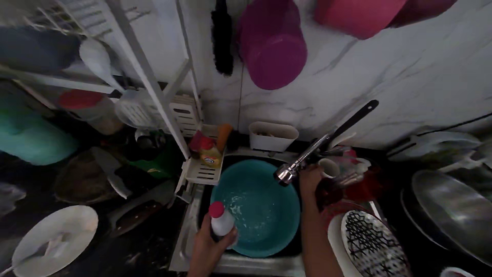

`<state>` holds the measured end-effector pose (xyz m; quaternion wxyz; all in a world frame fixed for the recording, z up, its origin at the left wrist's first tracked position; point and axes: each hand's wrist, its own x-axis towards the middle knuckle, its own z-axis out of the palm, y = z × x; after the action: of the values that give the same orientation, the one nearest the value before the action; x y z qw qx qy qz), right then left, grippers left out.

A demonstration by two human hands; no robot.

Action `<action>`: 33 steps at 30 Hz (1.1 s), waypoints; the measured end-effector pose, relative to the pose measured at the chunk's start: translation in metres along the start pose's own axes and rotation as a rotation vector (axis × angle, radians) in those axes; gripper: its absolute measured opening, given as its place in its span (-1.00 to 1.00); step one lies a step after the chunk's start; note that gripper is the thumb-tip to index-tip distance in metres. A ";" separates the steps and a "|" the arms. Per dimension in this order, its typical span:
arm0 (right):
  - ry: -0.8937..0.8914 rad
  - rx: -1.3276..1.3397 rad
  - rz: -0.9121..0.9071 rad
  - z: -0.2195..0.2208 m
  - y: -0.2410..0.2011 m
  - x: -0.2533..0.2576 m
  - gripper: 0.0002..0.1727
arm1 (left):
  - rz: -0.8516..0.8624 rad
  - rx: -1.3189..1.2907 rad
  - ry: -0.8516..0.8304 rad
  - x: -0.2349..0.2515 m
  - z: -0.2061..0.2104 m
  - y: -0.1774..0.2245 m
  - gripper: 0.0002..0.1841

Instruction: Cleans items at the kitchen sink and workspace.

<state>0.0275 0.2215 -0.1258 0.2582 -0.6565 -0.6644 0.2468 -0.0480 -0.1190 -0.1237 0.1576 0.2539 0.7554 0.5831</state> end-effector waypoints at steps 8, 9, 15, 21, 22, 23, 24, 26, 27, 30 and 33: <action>-1.073 0.311 -0.328 -0.042 0.012 -0.157 0.08 | -0.150 -0.099 -0.097 0.014 0.025 0.021 -0.11; -1.098 0.395 -0.358 -0.034 0.019 -0.174 0.16 | -0.148 -0.112 -0.099 0.013 0.032 0.021 -0.12; -0.916 0.414 -0.379 -0.031 0.042 -0.205 -0.14 | 0.128 -0.170 -0.133 0.011 0.040 0.029 0.10; -1.006 0.154 -0.449 -0.057 0.044 -0.187 -0.14 | 0.374 0.045 -0.579 0.031 -0.023 0.033 -0.56; -1.024 0.136 -0.474 -0.059 0.045 -0.186 -0.14 | 0.387 0.067 -0.584 0.031 -0.027 0.030 -0.57; -1.035 0.121 -0.502 -0.060 0.045 -0.185 -0.15 | 0.391 0.088 -0.570 0.030 -0.030 0.028 -0.60; -1.034 0.108 -0.530 -0.060 0.046 -0.184 -0.17 | 0.378 0.122 -0.545 0.029 -0.031 0.029 -0.63; -1.007 0.080 -0.571 -0.059 0.047 -0.184 -0.18 | 0.262 0.226 -0.457 0.025 -0.029 0.033 -0.66; -0.979 0.065 -0.590 -0.058 0.047 -0.186 -0.19 | 0.161 0.303 -0.409 0.024 -0.026 0.037 -0.64; -0.907 0.023 -0.645 -0.054 0.050 -0.188 -0.21 | -0.221 0.451 -0.385 0.029 -0.021 0.050 -0.46; -0.877 -0.091 -0.656 -0.054 0.046 -0.183 -0.20 | -0.363 0.313 -0.264 0.033 -0.030 0.046 -0.48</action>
<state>0.0982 0.0386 -0.1198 -0.0080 -0.2612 -0.8895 0.3748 -0.0814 -0.1154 -0.0696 0.3155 0.2095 0.8424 0.3833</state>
